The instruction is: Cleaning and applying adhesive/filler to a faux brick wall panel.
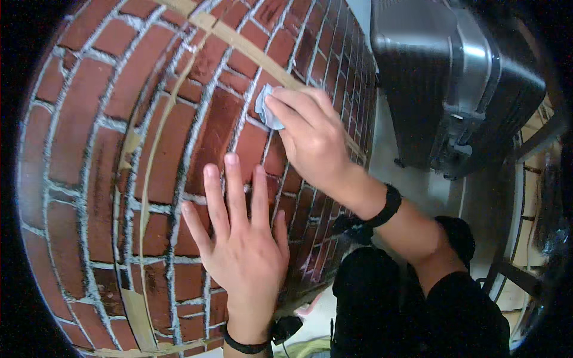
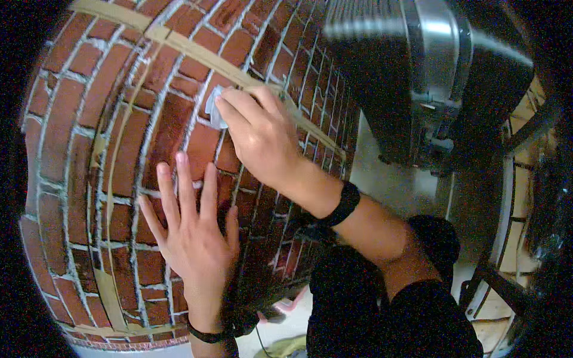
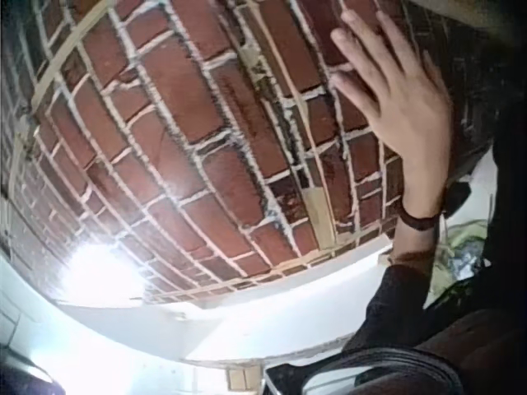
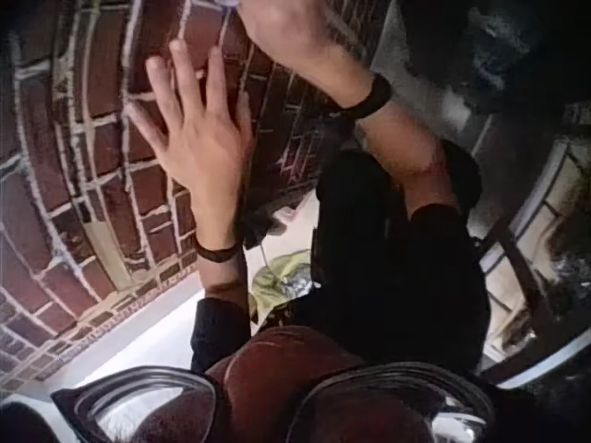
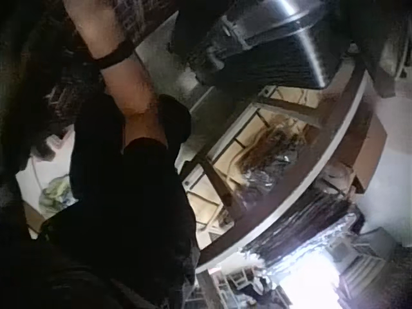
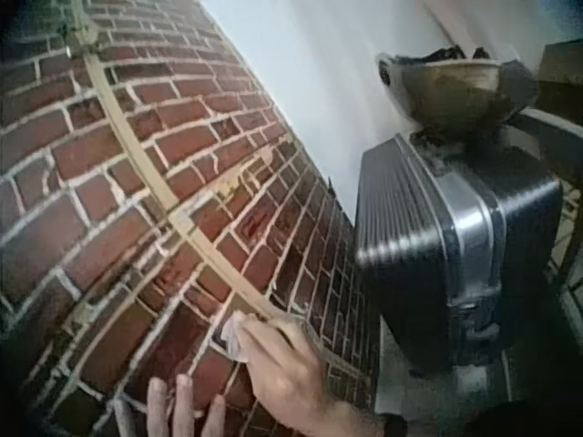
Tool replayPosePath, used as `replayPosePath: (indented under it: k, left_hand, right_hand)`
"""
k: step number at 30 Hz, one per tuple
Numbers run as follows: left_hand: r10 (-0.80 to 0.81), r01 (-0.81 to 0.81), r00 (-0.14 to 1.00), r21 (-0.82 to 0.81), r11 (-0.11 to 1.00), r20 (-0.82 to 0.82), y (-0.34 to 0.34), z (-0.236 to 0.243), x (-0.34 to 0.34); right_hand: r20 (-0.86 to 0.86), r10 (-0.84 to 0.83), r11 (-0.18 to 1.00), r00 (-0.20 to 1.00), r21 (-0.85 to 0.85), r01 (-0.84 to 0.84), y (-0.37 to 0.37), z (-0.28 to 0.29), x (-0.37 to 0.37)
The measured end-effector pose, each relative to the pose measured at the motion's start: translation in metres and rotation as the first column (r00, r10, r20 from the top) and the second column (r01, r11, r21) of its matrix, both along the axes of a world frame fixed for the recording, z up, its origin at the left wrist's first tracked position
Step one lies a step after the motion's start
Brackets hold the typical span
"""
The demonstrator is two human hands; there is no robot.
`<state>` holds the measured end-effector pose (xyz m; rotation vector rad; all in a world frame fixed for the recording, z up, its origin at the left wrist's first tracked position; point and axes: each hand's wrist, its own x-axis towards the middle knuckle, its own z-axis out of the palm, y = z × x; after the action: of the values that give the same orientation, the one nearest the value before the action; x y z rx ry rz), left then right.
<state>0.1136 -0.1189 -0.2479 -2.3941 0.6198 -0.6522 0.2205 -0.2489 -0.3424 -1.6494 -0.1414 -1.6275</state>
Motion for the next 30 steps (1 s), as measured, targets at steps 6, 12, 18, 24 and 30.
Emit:
replayPosePath:
  k: [6, 12, 18, 24, 30]
  left_hand:
    - [0.002, -0.002, 1.000, -0.009, 1.000, -0.017, -0.008, -0.004, 0.001]
    - [0.069, -0.069, 0.996, -0.009, 0.998, -0.064, -0.013, -0.001, -0.001]
    - [0.045, -0.048, 0.996, -0.033, 0.998, -0.080, -0.008, -0.003, -0.001]
    - [0.043, -0.043, 0.998, -0.005, 0.999, -0.049, -0.017, -0.002, -0.003]
    - [0.047, -0.050, 0.998, -0.051, 0.997, -0.049, -0.009, -0.004, 0.000]
  right_hand:
    - [0.053, 0.041, 0.996, 0.998, -0.083, -0.037, -0.007, -0.023, -0.003]
    - [-0.063, 0.036, 0.998, 0.997, 0.057, -0.032, -0.009, 0.009, 0.002]
    - [-0.114, 0.012, 0.994, 0.993, 0.111, 0.000, 0.015, 0.003, -0.008]
    - [-0.138, -0.069, 0.988, 0.988, 0.129, 0.087, 0.000, 0.013, -0.009]
    - [-0.122, 0.070, 0.985, 0.990, 0.166, -0.049, 0.020, 0.003, -0.009]
